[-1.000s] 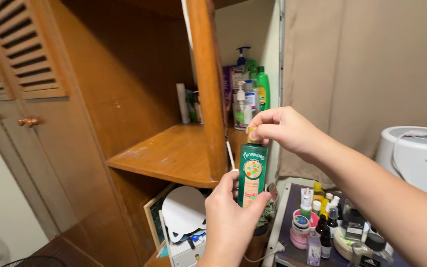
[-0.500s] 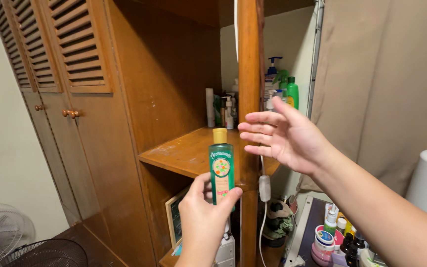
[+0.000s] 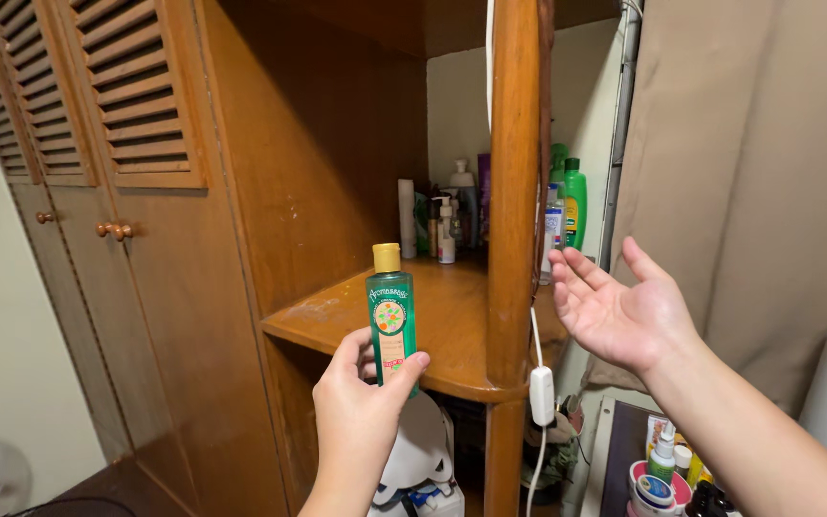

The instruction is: The person picks up various bottles and containers from a cluttered surface and places them one by one onto a wooden shelf. Items include lotions, sprays, and small bottles, which are arranged in a row on the shelf.

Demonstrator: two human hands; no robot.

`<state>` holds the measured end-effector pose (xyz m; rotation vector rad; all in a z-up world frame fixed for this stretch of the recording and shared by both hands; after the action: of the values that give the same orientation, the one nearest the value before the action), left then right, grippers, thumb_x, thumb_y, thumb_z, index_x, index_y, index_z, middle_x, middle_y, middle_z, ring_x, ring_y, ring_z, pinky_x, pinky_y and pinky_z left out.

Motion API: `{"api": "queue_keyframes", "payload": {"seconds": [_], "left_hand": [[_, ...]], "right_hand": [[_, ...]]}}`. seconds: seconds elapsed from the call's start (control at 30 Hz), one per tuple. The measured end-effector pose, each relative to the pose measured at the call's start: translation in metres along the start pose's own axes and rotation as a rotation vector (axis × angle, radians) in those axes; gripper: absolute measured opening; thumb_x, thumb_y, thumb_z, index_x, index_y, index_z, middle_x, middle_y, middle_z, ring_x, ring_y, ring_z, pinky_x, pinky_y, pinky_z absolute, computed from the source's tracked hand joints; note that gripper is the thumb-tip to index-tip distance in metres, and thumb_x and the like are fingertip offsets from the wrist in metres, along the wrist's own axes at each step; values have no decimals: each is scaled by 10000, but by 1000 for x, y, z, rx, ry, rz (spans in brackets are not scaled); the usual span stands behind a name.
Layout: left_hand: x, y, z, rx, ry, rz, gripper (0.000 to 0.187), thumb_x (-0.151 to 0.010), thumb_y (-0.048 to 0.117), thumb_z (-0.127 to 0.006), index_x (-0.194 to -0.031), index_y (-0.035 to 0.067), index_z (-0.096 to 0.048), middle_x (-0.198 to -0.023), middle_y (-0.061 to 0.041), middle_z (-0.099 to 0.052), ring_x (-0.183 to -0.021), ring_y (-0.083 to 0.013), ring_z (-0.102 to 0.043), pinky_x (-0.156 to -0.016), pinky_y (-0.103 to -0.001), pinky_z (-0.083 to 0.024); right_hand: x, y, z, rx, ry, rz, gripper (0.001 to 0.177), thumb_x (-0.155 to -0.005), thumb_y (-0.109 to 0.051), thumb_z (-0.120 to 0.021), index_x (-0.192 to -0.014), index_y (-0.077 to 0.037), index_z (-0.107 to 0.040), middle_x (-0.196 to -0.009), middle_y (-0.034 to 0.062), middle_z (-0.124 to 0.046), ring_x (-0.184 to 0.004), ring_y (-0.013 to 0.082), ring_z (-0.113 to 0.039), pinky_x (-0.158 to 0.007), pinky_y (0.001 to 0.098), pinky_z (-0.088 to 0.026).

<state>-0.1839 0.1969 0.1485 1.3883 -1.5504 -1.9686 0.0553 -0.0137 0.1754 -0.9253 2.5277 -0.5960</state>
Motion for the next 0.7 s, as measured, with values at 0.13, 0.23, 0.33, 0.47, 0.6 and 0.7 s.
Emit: {"api": "queue_keyframes", "payload": {"seconds": [0.13, 0.23, 0.33, 0.47, 0.6, 0.7], "left_hand": [[-35, -18, 3, 4, -21, -30, 445, -710, 163, -866, -1105, 28, -712, -865, -37, -794, -755, -82, -714, -723, -253, -593], [-63, -31, 6, 26, -43, -37, 446, -712, 156, -868, -1108, 25, -711, -875, -36, -793, -765, -83, -714, -724, -253, -595], [-90, -44, 7, 82, -76, -75, 438, -721, 144, -868, -1109, 13, -713, -900, -39, -793, -784, -85, -712, -731, -254, -594], [-126, -66, 7, 124, -132, -45, 453, -723, 133, -862, -1126, 8, -698, -904, -42, -794, -790, -80, -724, -739, -251, -596], [-160, -83, 5, 227, -224, -60, 465, -724, 113, -857, -1137, -15, -686, -932, -35, -785, -813, -75, -719, -756, -247, -593], [-186, -97, 1, 219, -294, -26, 472, -722, 118, -866, -1142, -8, -690, -914, -37, -780, -803, -76, -711, -750, -243, -586]], "right_hand": [[-18, 1, 13, -79, 104, 80, 649, -1049, -596, -458, -1215, 14, -604, -1262, 165, -674, -1110, 265, -661, -947, 388, -550], [-32, 7, 13, -142, 177, 120, 648, -1042, -590, -454, -1258, 9, -571, -1342, 195, -641, -1224, 309, -626, -1023, 430, -514], [-47, 15, 15, -149, 211, 142, 675, -1017, -579, -435, -1319, 16, -534, -1401, 246, -633, -1304, 370, -602, -1078, 506, -475], [-73, 19, 17, -77, 166, 124, 791, -995, -591, -425, -1408, 79, -503, -1408, 268, -631, -1317, 385, -592, -1076, 527, -454], [-99, 23, 11, 26, 65, 151, 543, -1114, -426, -441, -1405, 32, -440, -1412, 249, -570, -1363, 361, -548, -1120, 471, -496], [-113, 31, 18, -3, 336, 198, 581, -1049, -411, -423, -1443, 7, -505, -1420, 207, -626, -1356, 323, -604, -1083, 437, -528]]}}
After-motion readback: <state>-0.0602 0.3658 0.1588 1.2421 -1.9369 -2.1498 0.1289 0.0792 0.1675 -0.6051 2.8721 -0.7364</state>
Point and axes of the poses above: each hand's wrist, its own x-axis away from the middle knuckle, its own z-axis out of the back of the hand, y = z × x, the point moved 6 cm from there along -x, towards the middle knuckle
